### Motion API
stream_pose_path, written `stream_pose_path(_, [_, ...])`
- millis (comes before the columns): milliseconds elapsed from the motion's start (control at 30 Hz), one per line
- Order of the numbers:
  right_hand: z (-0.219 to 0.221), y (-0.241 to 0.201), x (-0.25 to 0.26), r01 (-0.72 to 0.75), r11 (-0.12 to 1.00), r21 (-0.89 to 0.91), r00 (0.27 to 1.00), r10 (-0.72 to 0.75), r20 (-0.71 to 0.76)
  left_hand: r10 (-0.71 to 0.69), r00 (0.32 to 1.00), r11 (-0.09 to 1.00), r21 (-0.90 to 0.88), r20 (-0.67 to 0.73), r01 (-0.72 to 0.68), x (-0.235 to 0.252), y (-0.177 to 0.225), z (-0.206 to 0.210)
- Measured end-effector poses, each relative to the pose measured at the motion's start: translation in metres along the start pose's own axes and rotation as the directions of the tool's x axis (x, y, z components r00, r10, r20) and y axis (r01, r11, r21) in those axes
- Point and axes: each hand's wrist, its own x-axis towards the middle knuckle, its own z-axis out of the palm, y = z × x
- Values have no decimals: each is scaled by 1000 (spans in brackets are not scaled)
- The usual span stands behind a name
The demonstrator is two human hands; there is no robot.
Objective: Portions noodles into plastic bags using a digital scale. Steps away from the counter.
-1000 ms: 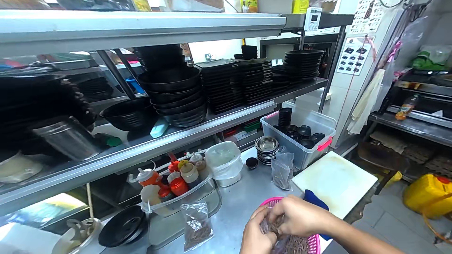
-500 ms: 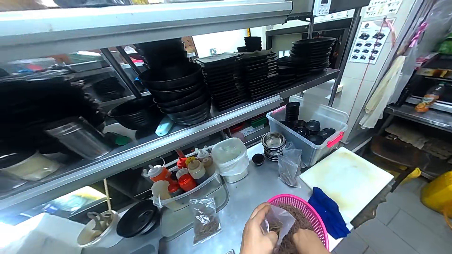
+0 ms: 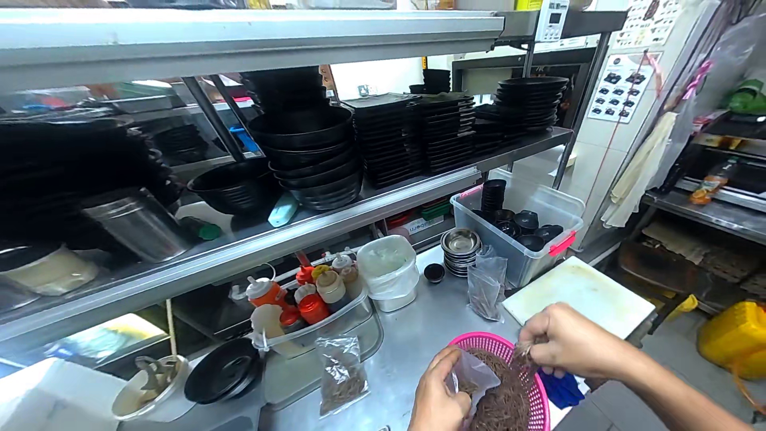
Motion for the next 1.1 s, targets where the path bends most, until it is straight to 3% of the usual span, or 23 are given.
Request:
stream_pose_path(233, [-82, -104, -32, 246, 969, -38, 949, -249, -193, -21, 999, 1000, 22, 49, 20, 8, -2, 14])
stream_pose_path(400, [-78, -128, -28, 314, 937, -151, 901, -345, -263, -53, 998, 997, -54, 42, 55, 4, 9, 19])
stream_pose_path(467, [-48, -108, -9, 311, 930, -196, 915, -349, -202, -36, 999, 996, -86, 11, 37, -1, 13, 17])
stream_pose_path(567, [23, -64, 26, 284, 923, -260, 958, -287, 28, -19, 999, 993, -118, -50, 13, -9, 15, 14])
stream_pose_path(667, [70, -35, 43, 285, 933, -221, 953, -251, 171, -14, 998, 995, -103, -55, 8, -13, 12, 11])
stream_pose_path(733, [73, -26, 45, 281, 949, -142, 956, -264, 126, -22, 999, 994, -106, -50, 16, -12, 8, 10])
stream_pose_path(933, [63, 24, 51, 119, 992, 39, 964, -106, -244, -45, 996, 993, -114, -77, 36, -21, 16, -2])
stream_pose_path(1000, [83, 57, 61, -17, 1000, 25, 976, 22, -218, -52, 992, 987, -157, -115, 33, -28, 27, -14])
stream_pose_path(1100, [155, 98, 66, -220, 965, -142, 974, 226, 24, -60, 991, 953, -301, -122, 20, -40, 40, -33])
